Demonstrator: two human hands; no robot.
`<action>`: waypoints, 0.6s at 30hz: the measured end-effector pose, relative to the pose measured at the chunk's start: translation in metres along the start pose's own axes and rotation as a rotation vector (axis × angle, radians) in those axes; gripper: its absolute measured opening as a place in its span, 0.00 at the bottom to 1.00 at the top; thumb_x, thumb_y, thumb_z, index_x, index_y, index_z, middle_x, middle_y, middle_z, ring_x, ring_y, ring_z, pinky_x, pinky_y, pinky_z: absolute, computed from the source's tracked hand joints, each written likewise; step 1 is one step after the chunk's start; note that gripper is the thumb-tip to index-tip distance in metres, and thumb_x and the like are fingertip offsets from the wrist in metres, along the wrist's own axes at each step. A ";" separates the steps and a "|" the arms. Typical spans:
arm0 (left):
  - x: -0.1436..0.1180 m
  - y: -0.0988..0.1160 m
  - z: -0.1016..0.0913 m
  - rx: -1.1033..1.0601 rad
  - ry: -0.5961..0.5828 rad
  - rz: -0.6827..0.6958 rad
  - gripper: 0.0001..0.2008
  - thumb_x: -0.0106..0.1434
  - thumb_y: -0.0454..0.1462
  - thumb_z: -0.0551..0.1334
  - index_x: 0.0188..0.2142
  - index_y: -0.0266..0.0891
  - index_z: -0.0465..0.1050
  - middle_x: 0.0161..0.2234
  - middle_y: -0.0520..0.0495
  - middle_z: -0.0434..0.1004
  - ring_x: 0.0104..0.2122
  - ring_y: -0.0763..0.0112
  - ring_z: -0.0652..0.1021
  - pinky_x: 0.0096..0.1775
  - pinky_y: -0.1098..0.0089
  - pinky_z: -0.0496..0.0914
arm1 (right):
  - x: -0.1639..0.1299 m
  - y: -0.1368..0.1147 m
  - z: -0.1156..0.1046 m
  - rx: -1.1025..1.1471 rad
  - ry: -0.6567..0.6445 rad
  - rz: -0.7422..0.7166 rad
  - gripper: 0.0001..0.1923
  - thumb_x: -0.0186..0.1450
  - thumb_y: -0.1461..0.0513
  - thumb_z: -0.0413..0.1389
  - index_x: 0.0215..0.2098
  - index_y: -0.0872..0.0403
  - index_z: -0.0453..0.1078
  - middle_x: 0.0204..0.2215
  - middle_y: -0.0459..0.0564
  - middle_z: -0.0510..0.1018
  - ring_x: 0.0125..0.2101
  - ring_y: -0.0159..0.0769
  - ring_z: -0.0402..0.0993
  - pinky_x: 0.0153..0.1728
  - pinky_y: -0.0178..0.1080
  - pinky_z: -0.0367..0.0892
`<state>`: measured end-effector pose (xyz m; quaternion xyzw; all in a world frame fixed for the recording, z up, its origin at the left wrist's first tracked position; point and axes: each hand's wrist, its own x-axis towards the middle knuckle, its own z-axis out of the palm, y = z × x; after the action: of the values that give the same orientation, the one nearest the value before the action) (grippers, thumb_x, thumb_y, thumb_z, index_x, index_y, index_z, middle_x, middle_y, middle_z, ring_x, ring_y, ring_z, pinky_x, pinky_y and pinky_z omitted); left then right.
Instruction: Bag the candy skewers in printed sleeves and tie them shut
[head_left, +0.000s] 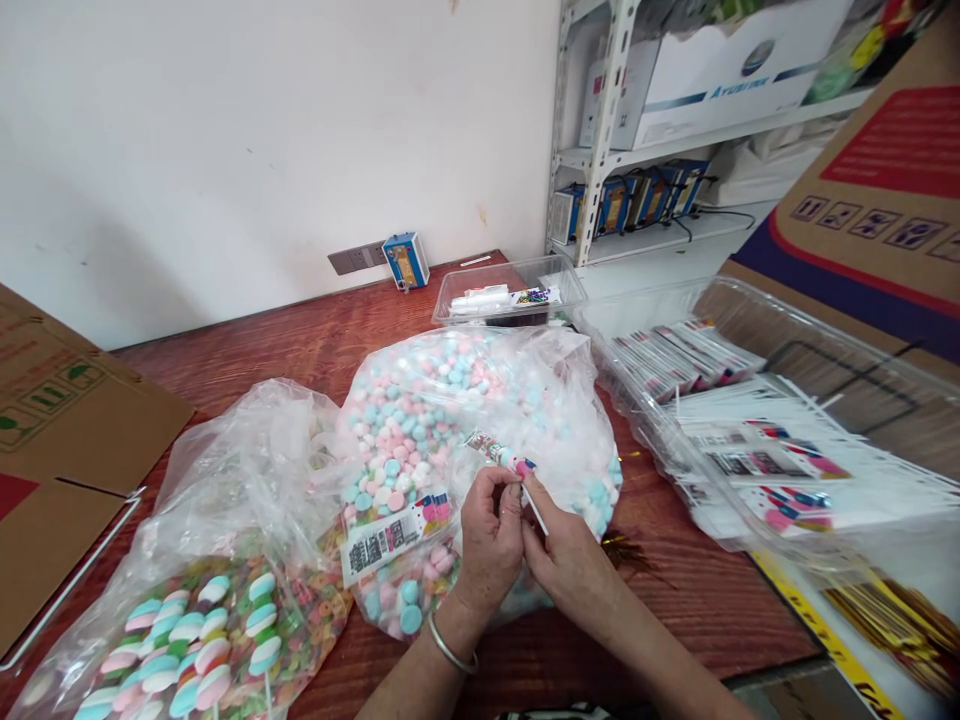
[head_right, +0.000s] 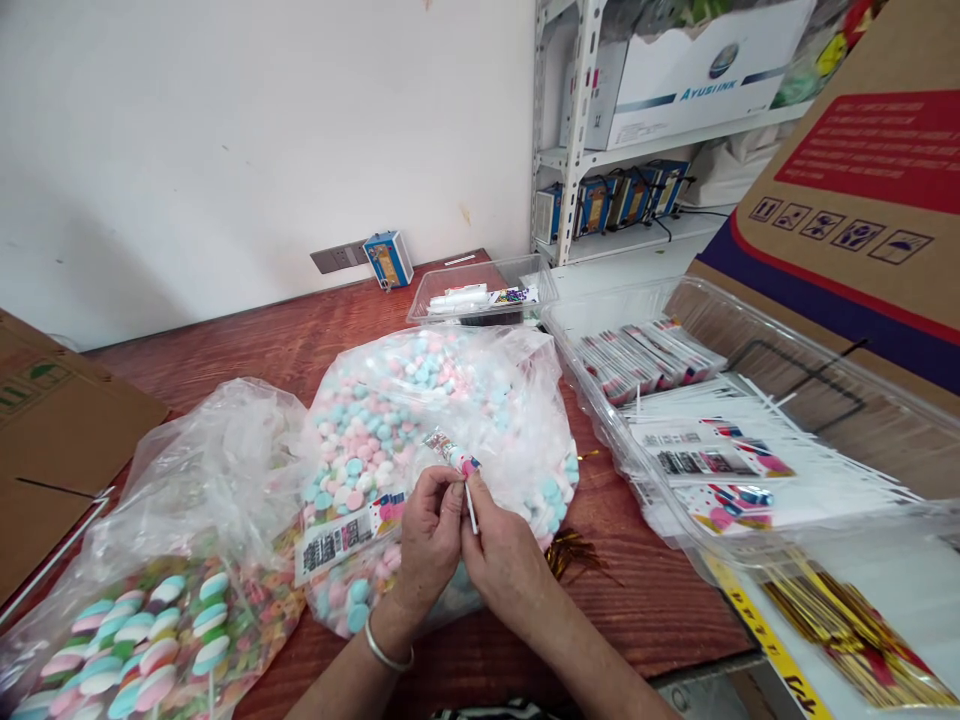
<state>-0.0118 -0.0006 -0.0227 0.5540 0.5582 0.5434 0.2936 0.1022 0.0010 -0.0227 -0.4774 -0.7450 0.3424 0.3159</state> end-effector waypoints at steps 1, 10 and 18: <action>0.000 -0.001 0.000 -0.008 -0.003 -0.007 0.06 0.67 0.37 0.55 0.38 0.39 0.69 0.32 0.49 0.72 0.32 0.70 0.73 0.36 0.70 0.67 | 0.001 0.000 -0.001 0.078 -0.001 0.010 0.29 0.67 0.64 0.45 0.67 0.57 0.55 0.42 0.57 0.81 0.38 0.42 0.79 0.38 0.40 0.73; -0.003 -0.011 -0.001 0.066 -0.039 -0.077 0.06 0.66 0.34 0.54 0.37 0.39 0.70 0.30 0.50 0.73 0.32 0.69 0.74 0.36 0.69 0.68 | -0.010 0.004 -0.014 0.947 0.012 0.467 0.20 0.65 0.51 0.52 0.45 0.57 0.71 0.24 0.44 0.75 0.12 0.24 0.63 0.15 0.30 0.57; -0.014 0.002 -0.005 0.202 -0.015 0.246 0.08 0.65 0.28 0.54 0.38 0.40 0.68 0.33 0.49 0.72 0.34 0.69 0.73 0.37 0.70 0.67 | -0.031 0.007 0.004 0.864 -0.053 0.375 0.16 0.67 0.49 0.52 0.32 0.53 0.65 0.14 0.35 0.59 0.12 0.24 0.50 0.13 0.28 0.49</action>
<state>-0.0125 -0.0152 -0.0238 0.6490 0.5356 0.5122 0.1721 0.1128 -0.0264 -0.0351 -0.4197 -0.4429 0.6843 0.3993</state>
